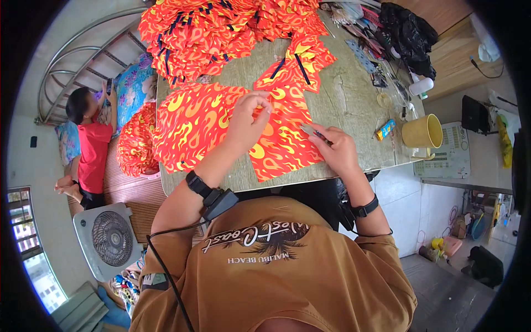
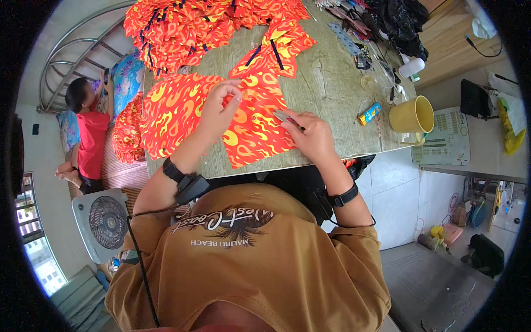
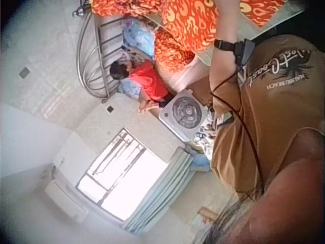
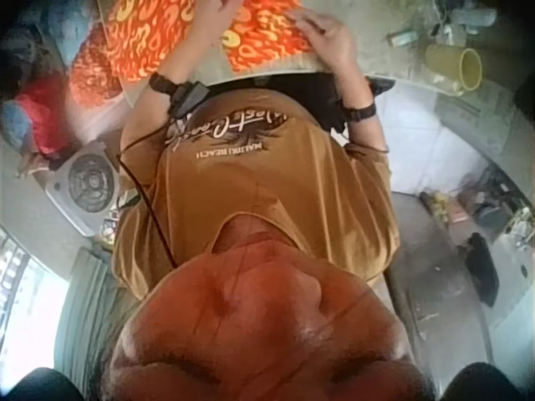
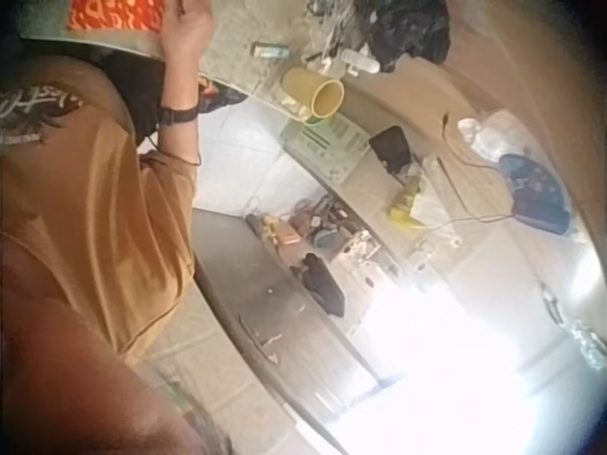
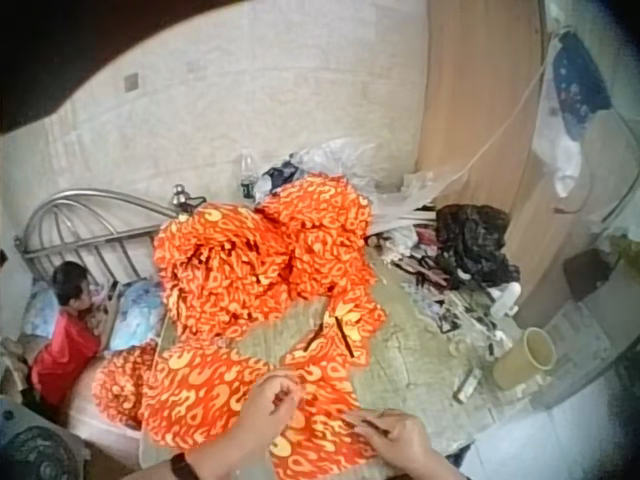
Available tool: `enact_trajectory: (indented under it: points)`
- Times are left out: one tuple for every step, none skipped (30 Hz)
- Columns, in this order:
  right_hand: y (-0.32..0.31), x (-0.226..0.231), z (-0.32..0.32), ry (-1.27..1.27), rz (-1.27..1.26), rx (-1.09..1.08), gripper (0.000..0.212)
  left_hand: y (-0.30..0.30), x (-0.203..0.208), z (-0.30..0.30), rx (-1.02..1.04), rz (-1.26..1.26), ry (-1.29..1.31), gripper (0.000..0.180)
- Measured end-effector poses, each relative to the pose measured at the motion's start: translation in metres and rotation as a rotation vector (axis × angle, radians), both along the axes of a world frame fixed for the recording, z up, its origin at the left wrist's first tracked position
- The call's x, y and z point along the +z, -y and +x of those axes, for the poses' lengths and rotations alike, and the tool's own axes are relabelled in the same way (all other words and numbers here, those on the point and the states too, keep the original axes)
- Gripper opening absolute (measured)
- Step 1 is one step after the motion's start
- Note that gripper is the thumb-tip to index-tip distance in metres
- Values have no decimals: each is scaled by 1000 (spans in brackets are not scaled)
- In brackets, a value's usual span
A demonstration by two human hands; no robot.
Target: Sorting and inspecting flame-patterned fabric pieces on a workspace.
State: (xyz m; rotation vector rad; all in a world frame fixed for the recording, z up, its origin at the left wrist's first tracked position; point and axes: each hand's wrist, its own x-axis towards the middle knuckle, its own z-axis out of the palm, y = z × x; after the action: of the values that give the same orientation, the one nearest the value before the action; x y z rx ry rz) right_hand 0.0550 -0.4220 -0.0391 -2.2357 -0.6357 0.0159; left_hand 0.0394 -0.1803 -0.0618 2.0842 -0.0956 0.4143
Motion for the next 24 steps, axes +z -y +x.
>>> enact_trajectory:
  points:
    - [2,-1,0,3,3,5,29,-2,4,4,28,10,18,15]
    - [3,-2,0,18,9,13,30,-4,8,8,56,22,36,17]
    - [4,-4,-1,33,14,23,31,-5,10,11,62,26,40,17]
    - [5,-5,-2,48,21,33,31,-5,13,15,76,47,-20,18]
    - [5,-6,-2,52,26,40,31,-4,16,18,90,67,-79,20]
    - [6,-6,-3,58,28,35,32,-3,20,20,105,89,-138,21]
    - [6,-7,-3,64,30,31,32,-2,25,21,114,95,-134,21]
    - [7,-8,-4,69,30,22,33,1,32,20,94,185,-202,23]
    - [8,-8,-4,72,34,28,33,4,38,19,75,275,-271,24]
    - [8,-9,-4,71,28,24,33,6,41,20,55,364,-340,25]
    - [7,-9,-4,68,24,28,33,6,42,20,69,368,-340,25]
    - [6,-10,-5,65,20,33,33,5,41,20,45,407,-305,24]
    - [6,-10,-5,66,27,47,33,4,39,20,21,446,-271,24]
    - [7,-11,-5,62,30,40,33,2,37,20,-3,486,-238,24]
    - [8,-12,-4,58,34,34,33,0,33,21,13,490,-240,24]
    - [8,-13,-4,55,38,26,34,-1,32,23,-14,400,-159,24]
    - [8,-13,-4,56,46,41,34,-4,31,24,-40,312,-76,24]
    - [9,-13,-4,52,39,37,34,-8,30,24,-68,224,9,24]
    - [9,-12,-4,48,32,32,34,-13,29,21,-53,231,9,24]
    - [8,-12,-4,45,24,27,35,-18,28,19,-61,107,-131,24]
    - [8,-11,-5,47,30,35,35,-20,31,16,-73,-20,-268,23]
    - [8,-10,-5,49,39,37,35,-23,32,14,-85,-149,-403,23]
    - [7,-9,-6,50,47,37,35,-28,32,13,-78,-146,-400,23]
    - [7,-9,-6,52,55,37,36,-35,28,10,-37,-218,-309,22]
